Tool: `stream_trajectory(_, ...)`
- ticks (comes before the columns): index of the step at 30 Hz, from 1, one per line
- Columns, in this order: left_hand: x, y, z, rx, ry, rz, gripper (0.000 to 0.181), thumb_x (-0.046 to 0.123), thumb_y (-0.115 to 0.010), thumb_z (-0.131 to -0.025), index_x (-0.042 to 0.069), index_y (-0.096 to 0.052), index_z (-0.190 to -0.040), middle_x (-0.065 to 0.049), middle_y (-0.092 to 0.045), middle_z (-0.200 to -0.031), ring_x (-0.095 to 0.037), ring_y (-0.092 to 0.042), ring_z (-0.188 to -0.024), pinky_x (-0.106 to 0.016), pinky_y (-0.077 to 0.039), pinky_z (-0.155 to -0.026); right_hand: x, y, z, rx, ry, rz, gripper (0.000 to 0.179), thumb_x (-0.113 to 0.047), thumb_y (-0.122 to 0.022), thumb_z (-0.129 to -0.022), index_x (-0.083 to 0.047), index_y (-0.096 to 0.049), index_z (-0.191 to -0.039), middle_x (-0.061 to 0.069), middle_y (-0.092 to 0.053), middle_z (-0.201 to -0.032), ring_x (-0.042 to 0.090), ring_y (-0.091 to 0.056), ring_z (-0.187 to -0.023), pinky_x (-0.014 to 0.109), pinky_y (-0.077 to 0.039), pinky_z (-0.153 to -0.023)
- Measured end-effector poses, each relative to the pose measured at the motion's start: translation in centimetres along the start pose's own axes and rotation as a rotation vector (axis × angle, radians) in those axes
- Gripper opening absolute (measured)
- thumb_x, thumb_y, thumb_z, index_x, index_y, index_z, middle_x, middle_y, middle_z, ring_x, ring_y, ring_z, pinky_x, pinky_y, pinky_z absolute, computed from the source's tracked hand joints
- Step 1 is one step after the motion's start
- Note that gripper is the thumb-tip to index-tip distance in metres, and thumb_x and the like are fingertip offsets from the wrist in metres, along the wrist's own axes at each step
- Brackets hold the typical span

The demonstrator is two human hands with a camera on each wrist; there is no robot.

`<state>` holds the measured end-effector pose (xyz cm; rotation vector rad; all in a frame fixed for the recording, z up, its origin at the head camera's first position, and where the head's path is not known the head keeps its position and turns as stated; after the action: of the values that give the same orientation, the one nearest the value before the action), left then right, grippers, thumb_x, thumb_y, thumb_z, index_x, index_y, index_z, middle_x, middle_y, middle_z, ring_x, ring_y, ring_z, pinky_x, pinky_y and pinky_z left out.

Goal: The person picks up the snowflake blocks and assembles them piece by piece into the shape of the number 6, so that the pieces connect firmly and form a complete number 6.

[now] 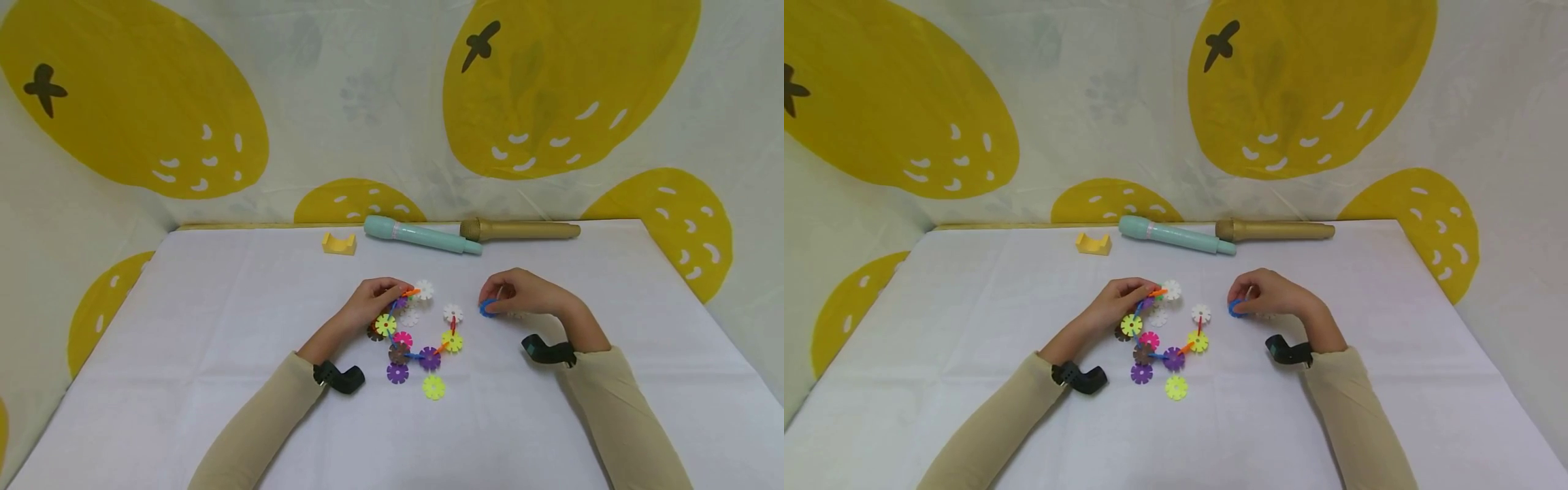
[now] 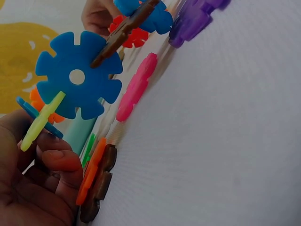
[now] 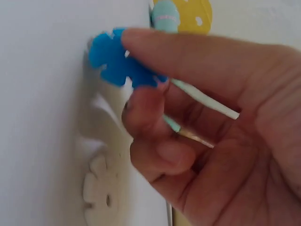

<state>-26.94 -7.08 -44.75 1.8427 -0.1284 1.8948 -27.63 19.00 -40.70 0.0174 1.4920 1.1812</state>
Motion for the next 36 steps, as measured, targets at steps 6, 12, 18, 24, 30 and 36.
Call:
stream_trajectory(6,-0.1,0.0,0.0,0.003,0.025,-0.004,0.031,0.026,-0.054,-0.101,0.007,-0.067,-0.122,-0.001,-0.058,-0.089,-0.014,-0.046,-0.073,-0.022,-0.038,-0.063,-0.6,-0.5,-0.7,0.054,0.001,-0.053,0.016,-0.013,-0.074,-0.086,-0.005,-0.068,-0.098,0.003,-0.065,-0.082,0.016,-0.057,-0.069,0.023,-0.047,-0.064)
stream_trajectory(12,-0.2,0.0,-0.1,0.008,0.040,0.004,0.031,0.026,-0.055,-0.101,0.007,-0.067,-0.122,-0.002,-0.059,-0.091,-0.014,-0.046,-0.075,-0.022,-0.038,-0.064,-1.5,-1.1,-1.8,0.202,0.045,-0.089,0.016,-0.007,-0.076,-0.084,-0.001,-0.068,-0.096,0.005,-0.065,-0.084,0.015,-0.057,-0.075,0.020,-0.049,-0.069)
stream_trajectory(18,-0.2,0.0,-0.1,0.011,0.043,0.024,0.032,0.026,-0.055,-0.101,0.006,-0.067,-0.122,-0.004,-0.064,-0.102,-0.014,-0.047,-0.080,-0.023,-0.038,-0.067,-2.7,-2.1,-2.4,0.270,0.081,-0.119,0.014,-0.005,-0.074,-0.085,0.001,-0.068,-0.097,0.008,-0.066,-0.088,0.016,-0.057,-0.077,0.019,-0.050,-0.069)
stream_trajectory(24,-0.1,0.0,-0.2,0.001,0.007,0.008,0.031,0.024,-0.054,-0.101,0.005,-0.067,-0.122,-0.004,-0.063,-0.098,-0.015,-0.046,-0.078,-0.023,-0.037,-0.065,-3.6,-2.4,-2.6,0.337,0.087,-0.146,0.013,-0.005,-0.072,-0.087,0.002,-0.068,-0.098,0.010,-0.066,-0.090,0.019,-0.060,-0.077,0.020,-0.052,-0.069)
stream_trajectory(30,-0.1,0.0,-0.2,0.002,0.001,0.002,0.031,0.023,-0.053,-0.102,0.005,-0.067,-0.122,-0.002,-0.061,-0.092,-0.014,-0.046,-0.076,-0.022,-0.037,-0.064,-3.8,-2.9,-2.7,0.328,0.083,-0.164,0.013,-0.004,-0.073,-0.086,0.001,-0.068,-0.096,0.008,-0.065,-0.085,0.019,-0.058,-0.073,0.021,-0.051,-0.064)
stream_trajectory(36,0.0,0.0,-0.1,0.005,0.007,0.022,0.031,0.022,-0.052,-0.102,0.003,-0.067,-0.122,0.000,-0.056,-0.085,-0.014,-0.044,-0.071,-0.021,-0.037,-0.062,-3.9,-3.5,-3.0,0.317,0.087,-0.189,0.012,-0.004,-0.074,-0.085,0.001,-0.067,-0.094,0.007,-0.064,-0.082,0.018,-0.057,-0.071,0.022,-0.051,-0.063)
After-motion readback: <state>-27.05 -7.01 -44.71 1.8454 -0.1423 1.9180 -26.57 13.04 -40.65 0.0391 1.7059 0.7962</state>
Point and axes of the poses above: each hand's wrist, its own z-axis away from the middle knuckle, its own y-axis out of the back of the hand, x = y × z, the point moved 6 cm from there along -z, towards the middle knuckle
